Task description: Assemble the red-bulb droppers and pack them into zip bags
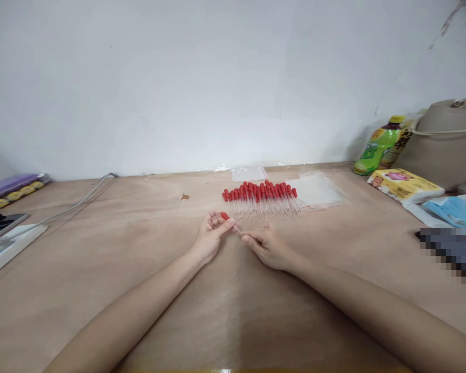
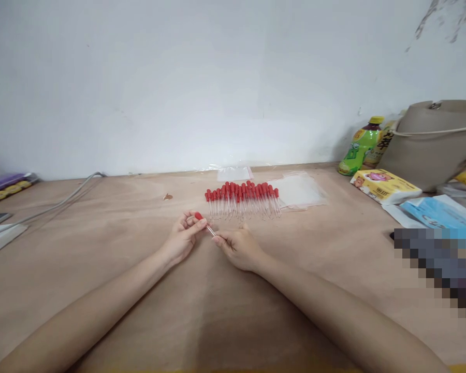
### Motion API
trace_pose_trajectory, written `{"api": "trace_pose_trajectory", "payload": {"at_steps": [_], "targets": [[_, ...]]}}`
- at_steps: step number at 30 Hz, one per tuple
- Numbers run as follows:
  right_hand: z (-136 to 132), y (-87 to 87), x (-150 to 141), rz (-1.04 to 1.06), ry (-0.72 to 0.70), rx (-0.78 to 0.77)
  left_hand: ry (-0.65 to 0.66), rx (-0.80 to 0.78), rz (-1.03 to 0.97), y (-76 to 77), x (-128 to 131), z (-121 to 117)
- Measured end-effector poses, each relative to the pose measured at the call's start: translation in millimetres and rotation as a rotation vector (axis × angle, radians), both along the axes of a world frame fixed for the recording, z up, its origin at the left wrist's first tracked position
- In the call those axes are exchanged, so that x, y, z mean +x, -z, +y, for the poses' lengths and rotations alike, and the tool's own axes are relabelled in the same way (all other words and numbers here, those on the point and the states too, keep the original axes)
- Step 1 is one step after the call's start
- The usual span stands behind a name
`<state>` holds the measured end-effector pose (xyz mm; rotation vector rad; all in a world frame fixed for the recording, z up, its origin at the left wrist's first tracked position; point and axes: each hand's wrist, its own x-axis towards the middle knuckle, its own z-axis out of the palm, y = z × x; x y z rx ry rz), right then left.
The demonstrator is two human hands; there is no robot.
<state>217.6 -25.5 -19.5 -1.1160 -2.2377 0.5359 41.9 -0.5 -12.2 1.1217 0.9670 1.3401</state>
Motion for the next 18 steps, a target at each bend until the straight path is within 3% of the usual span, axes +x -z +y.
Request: {"api": "trace_pose_trajectory", "payload": {"at_steps": [2, 5, 7, 11, 18], "targets": [[-1.1, -0.2, 3.8, 0.021, 0.005, 0.054, -0.053, -0.06, 0.005, -8.2, -0.9, 12.6], [3.7, 2.2, 16.4, 0.055, 0.109, 0.127, -0.086, -0.06, 0.351, -22.2, -3.6, 46.3], [9.7, 5.7, 26.4, 0.074, 0.175, 0.148, -0.093, -0.046, 0.447, -28.9, -3.2, 72.8], [19.2, 11.6, 38.8, 0.098, 0.239, 0.152, -0.102, -0.017, 0.632, -30.4, 4.0, 113.0], [19.4, 10.8, 37.0, 0.029, 0.282, 0.193, -0.149, 0.043, 0.915, -23.8, 11.1, 133.5]]}}
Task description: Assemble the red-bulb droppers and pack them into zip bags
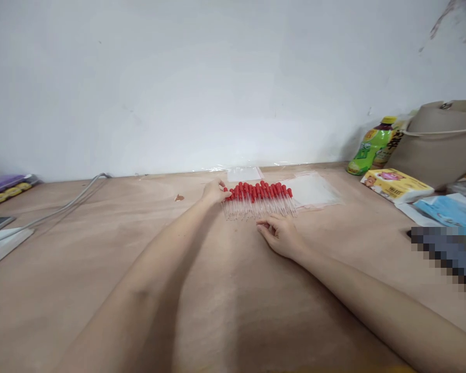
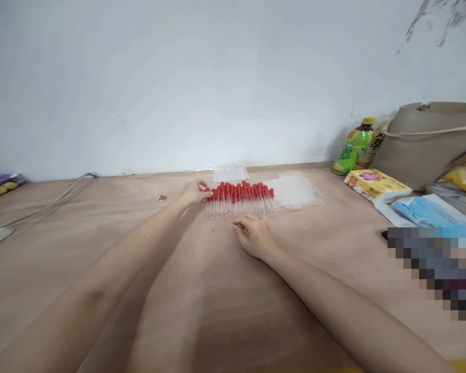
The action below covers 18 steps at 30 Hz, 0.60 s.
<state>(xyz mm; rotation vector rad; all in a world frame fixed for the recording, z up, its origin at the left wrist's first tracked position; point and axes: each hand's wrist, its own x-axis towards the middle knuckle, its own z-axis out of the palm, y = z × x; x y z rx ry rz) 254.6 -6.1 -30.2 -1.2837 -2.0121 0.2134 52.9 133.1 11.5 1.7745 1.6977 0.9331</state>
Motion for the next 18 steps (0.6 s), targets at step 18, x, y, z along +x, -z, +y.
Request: {"api": "trace_pose_trajectory", "payload": {"at_steps": [18], "targets": [[62.6, -8.0, 99.3, -0.256, 0.78, -0.025, 0.203, 0.277, 0.362, 33.9, -71.8, -119.8]]}}
